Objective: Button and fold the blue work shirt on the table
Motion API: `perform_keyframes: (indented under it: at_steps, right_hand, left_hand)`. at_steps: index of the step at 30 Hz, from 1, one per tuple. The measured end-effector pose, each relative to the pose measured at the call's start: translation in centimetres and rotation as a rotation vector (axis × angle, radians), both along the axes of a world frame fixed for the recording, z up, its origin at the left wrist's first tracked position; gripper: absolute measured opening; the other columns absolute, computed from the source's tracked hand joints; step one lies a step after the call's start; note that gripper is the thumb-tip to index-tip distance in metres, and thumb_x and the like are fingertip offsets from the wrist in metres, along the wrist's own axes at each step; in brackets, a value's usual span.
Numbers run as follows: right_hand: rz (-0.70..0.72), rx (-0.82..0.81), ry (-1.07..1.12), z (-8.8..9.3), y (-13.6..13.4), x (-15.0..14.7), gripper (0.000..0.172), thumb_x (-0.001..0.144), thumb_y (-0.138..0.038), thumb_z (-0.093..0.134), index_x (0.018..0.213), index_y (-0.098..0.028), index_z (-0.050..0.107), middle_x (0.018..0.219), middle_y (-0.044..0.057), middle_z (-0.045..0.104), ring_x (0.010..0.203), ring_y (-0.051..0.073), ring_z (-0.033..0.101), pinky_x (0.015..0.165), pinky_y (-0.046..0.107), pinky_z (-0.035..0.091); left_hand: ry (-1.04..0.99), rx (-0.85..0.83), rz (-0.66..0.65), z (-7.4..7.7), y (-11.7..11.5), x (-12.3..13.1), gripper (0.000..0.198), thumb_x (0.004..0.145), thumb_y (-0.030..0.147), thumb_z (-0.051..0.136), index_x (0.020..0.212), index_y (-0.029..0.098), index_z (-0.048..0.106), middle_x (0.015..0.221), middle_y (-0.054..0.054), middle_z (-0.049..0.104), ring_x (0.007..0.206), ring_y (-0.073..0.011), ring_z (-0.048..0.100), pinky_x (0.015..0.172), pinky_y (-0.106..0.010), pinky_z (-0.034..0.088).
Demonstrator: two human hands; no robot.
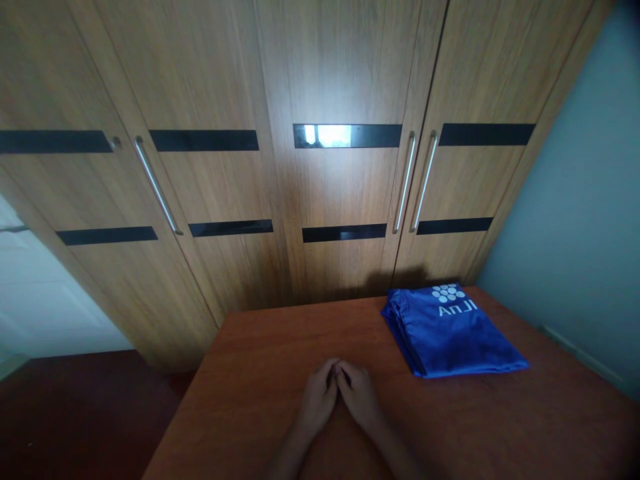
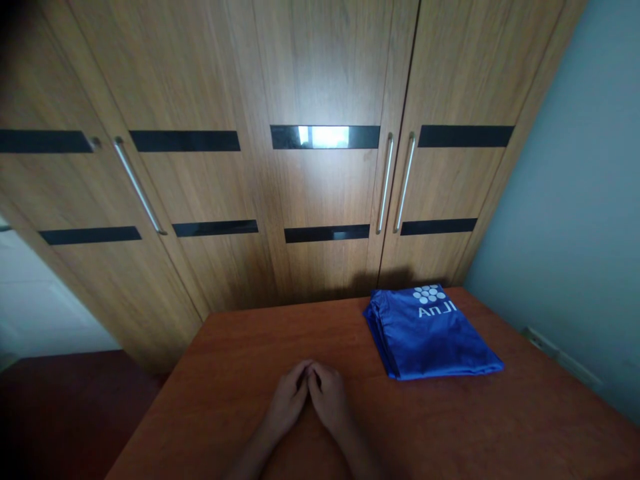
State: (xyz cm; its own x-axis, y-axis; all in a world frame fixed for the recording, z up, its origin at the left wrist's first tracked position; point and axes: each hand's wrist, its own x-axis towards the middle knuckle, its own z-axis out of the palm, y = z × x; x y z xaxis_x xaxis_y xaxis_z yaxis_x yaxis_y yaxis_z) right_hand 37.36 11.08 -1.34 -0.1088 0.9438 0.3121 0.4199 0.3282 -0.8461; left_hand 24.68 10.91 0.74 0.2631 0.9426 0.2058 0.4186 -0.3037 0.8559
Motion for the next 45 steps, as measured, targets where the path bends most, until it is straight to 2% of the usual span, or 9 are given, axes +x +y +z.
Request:
perform_keyframes:
  at_steps: [7, 15, 27, 34, 40, 45]
  right_hand:
    - [0.016, -0.006, 0.024, 0.6, -0.2, 0.0, 0.028, 0.091, -0.021, 0.04, 0.089, -0.02, 0.068, 0.086, 0.005, 0.071, 0.078, 0.016, 0.064, 0.073, 0.026, 0.046]
    - [0.009, -0.013, 0.009, 0.7, -0.2, -0.1, 0.028, 0.09, -0.019, 0.04, 0.088, -0.02, 0.067, 0.087, 0.005, 0.07, 0.079, 0.017, 0.064, 0.074, 0.027, 0.047]
    - [0.006, -0.008, 0.019, 1.1, -0.4, 0.0, 0.027, 0.09, -0.018, 0.04, 0.083, -0.02, 0.066, 0.082, 0.004, 0.069, 0.076, 0.016, 0.063, 0.07, 0.025, 0.045]
    - [0.008, 0.006, 0.032, 0.9, -0.3, 0.0, 0.026, 0.089, -0.016, 0.04, 0.083, -0.02, 0.065, 0.083, 0.004, 0.069, 0.077, 0.016, 0.063, 0.072, 0.025, 0.044]
    - [0.016, -0.002, 0.028, 0.7, -0.2, 0.0, 0.026, 0.089, -0.018, 0.041, 0.081, -0.02, 0.065, 0.08, 0.003, 0.068, 0.073, 0.016, 0.063, 0.067, 0.024, 0.044]
    - [0.017, -0.009, 0.025, 0.8, -0.2, 0.0, 0.028, 0.09, -0.02, 0.04, 0.086, -0.021, 0.067, 0.086, 0.004, 0.07, 0.079, 0.017, 0.065, 0.073, 0.026, 0.046]
  left_hand:
    - [-0.006, -0.004, -0.007, 0.5, -0.1, 0.1, 0.029, 0.085, 0.019, 0.041, 0.106, 0.022, 0.061, 0.108, -0.007, 0.069, 0.099, -0.0191, 0.063, 0.092, -0.033, 0.047]
    - [0.001, -0.001, 0.001, -0.2, 0.2, -0.1, 0.031, 0.086, 0.018, 0.041, 0.11, 0.021, 0.061, 0.11, -0.007, 0.069, 0.101, -0.019, 0.063, 0.094, -0.033, 0.046]
    - [0.011, 0.001, -0.008, -0.2, 0.1, -0.2, 0.033, 0.085, 0.017, 0.041, 0.111, 0.022, 0.061, 0.111, -0.007, 0.069, 0.101, -0.0187, 0.063, 0.093, -0.032, 0.047]
    - [-0.001, 0.005, -0.004, -0.2, 0.2, -0.1, 0.032, 0.086, 0.017, 0.041, 0.11, 0.022, 0.062, 0.109, -0.006, 0.069, 0.1, -0.0182, 0.064, 0.092, -0.032, 0.047]
    - [-0.004, -0.01, -0.01, -0.2, 0.2, -0.1, 0.033, 0.086, 0.015, 0.041, 0.111, 0.021, 0.061, 0.11, -0.007, 0.069, 0.098, -0.0179, 0.064, 0.091, -0.032, 0.047]
    - [0.002, -0.004, -0.004, -0.2, 0.2, -0.1, 0.033, 0.086, 0.016, 0.041, 0.111, 0.022, 0.062, 0.113, -0.007, 0.069, 0.102, -0.0183, 0.063, 0.094, -0.033, 0.046]
